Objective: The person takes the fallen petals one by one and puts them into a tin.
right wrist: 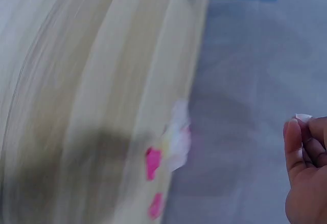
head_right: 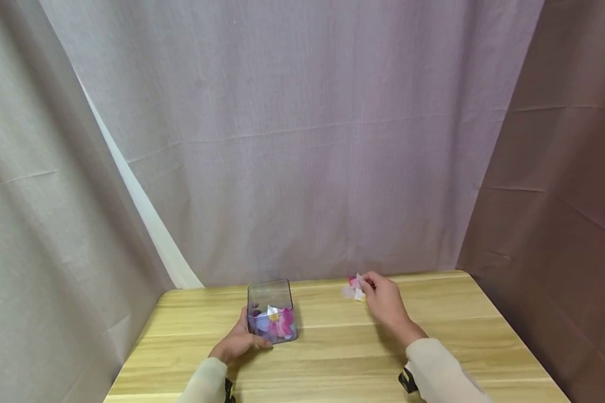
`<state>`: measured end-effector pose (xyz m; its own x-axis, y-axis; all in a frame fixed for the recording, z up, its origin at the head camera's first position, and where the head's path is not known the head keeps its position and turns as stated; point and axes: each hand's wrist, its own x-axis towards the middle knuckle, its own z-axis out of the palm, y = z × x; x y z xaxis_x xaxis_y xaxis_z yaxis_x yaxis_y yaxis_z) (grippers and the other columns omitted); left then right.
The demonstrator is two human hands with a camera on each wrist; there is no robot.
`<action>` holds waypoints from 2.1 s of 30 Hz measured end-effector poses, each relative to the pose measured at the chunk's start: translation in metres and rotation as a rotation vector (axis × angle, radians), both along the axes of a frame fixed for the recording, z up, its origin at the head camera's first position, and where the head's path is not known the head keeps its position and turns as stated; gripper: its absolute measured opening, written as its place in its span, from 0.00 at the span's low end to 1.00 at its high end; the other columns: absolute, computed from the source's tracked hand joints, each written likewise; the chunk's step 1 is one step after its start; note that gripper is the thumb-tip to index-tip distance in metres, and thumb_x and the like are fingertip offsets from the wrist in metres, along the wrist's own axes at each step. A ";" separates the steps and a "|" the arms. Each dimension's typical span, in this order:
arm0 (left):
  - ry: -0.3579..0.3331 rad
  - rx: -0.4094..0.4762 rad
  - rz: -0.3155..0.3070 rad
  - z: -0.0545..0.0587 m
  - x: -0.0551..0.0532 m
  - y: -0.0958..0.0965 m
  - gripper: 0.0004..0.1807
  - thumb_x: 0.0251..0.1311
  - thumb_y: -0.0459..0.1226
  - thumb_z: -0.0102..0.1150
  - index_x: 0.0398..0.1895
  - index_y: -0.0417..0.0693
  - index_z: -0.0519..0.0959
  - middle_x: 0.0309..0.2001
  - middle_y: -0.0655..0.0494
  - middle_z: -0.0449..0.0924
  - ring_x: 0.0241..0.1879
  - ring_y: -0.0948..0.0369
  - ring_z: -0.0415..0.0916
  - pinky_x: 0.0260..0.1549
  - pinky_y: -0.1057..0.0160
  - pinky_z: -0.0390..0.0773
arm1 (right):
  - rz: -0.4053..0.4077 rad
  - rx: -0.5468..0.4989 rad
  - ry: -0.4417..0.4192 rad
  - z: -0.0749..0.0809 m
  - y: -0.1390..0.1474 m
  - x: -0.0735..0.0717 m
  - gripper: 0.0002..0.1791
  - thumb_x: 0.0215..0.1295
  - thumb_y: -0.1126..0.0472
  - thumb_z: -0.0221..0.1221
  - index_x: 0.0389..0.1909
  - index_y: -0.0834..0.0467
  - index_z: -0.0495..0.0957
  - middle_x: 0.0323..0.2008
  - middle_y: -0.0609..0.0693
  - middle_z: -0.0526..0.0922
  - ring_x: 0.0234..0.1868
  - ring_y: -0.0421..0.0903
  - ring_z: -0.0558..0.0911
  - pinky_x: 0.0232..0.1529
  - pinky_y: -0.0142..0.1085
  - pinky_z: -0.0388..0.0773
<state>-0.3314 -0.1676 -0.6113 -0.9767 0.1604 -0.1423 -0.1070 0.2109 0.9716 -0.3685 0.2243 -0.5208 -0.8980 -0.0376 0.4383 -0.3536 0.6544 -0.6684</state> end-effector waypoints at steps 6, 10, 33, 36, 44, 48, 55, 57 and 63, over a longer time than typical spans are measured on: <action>0.004 0.004 0.004 0.001 0.002 0.001 0.62 0.39 0.25 0.78 0.80 0.47 0.52 0.77 0.37 0.64 0.76 0.36 0.60 0.79 0.24 0.42 | 0.089 -0.072 -0.007 0.019 -0.036 0.020 0.05 0.75 0.62 0.64 0.41 0.59 0.87 0.30 0.49 0.87 0.27 0.33 0.77 0.30 0.28 0.76; 0.005 0.002 0.009 0.001 0.002 -0.003 0.62 0.40 0.25 0.77 0.80 0.48 0.51 0.76 0.37 0.64 0.74 0.37 0.63 0.79 0.24 0.44 | 0.189 -0.126 0.000 0.026 -0.078 0.025 0.05 0.75 0.61 0.64 0.37 0.55 0.86 0.29 0.46 0.86 0.29 0.35 0.77 0.32 0.29 0.77; -0.005 -0.025 0.014 0.005 0.008 -0.013 0.63 0.41 0.27 0.79 0.81 0.49 0.51 0.79 0.37 0.61 0.77 0.37 0.59 0.80 0.25 0.44 | 0.397 0.377 -0.007 0.001 -0.229 -0.005 0.09 0.65 0.73 0.61 0.28 0.59 0.85 0.28 0.45 0.79 0.30 0.37 0.70 0.34 0.31 0.75; 0.001 -0.018 0.027 0.006 0.008 -0.015 0.63 0.41 0.26 0.78 0.81 0.48 0.50 0.78 0.37 0.64 0.76 0.38 0.62 0.80 0.25 0.46 | 0.381 0.374 -0.022 -0.002 -0.232 -0.007 0.11 0.63 0.73 0.60 0.24 0.57 0.80 0.26 0.44 0.74 0.30 0.38 0.67 0.33 0.31 0.71; -0.004 -0.033 0.024 0.001 0.008 -0.013 0.62 0.41 0.27 0.79 0.80 0.47 0.51 0.76 0.40 0.67 0.75 0.41 0.64 0.80 0.27 0.47 | 0.357 0.393 -0.062 -0.003 -0.230 -0.007 0.08 0.60 0.70 0.60 0.27 0.56 0.84 0.30 0.47 0.83 0.33 0.43 0.78 0.38 0.36 0.80; -0.003 -0.039 0.028 0.000 0.009 -0.013 0.62 0.40 0.27 0.79 0.80 0.47 0.51 0.75 0.40 0.68 0.73 0.42 0.66 0.79 0.27 0.49 | 0.346 0.417 -0.065 -0.005 -0.230 -0.007 0.11 0.60 0.69 0.61 0.40 0.59 0.90 0.39 0.51 0.89 0.44 0.50 0.86 0.51 0.42 0.87; -0.002 -0.041 0.042 0.003 0.008 -0.012 0.62 0.39 0.27 0.78 0.80 0.47 0.52 0.75 0.39 0.68 0.73 0.41 0.66 0.79 0.27 0.49 | 0.345 0.400 -0.047 -0.004 -0.230 -0.005 0.13 0.62 0.71 0.62 0.43 0.58 0.91 0.42 0.51 0.90 0.48 0.52 0.87 0.55 0.43 0.87; -0.009 -0.038 0.038 0.003 0.008 -0.011 0.62 0.39 0.27 0.78 0.80 0.47 0.52 0.75 0.39 0.68 0.73 0.42 0.66 0.79 0.27 0.49 | 0.341 0.393 -0.048 -0.004 -0.229 -0.005 0.12 0.64 0.71 0.62 0.43 0.58 0.91 0.42 0.51 0.91 0.48 0.52 0.87 0.55 0.43 0.87; -0.006 -0.044 0.036 0.005 0.006 -0.014 0.64 0.39 0.28 0.79 0.81 0.48 0.51 0.75 0.39 0.67 0.72 0.41 0.66 0.79 0.26 0.49 | 0.338 0.382 -0.033 -0.001 -0.231 -0.005 0.12 0.64 0.72 0.62 0.43 0.59 0.90 0.42 0.52 0.91 0.48 0.53 0.87 0.55 0.44 0.87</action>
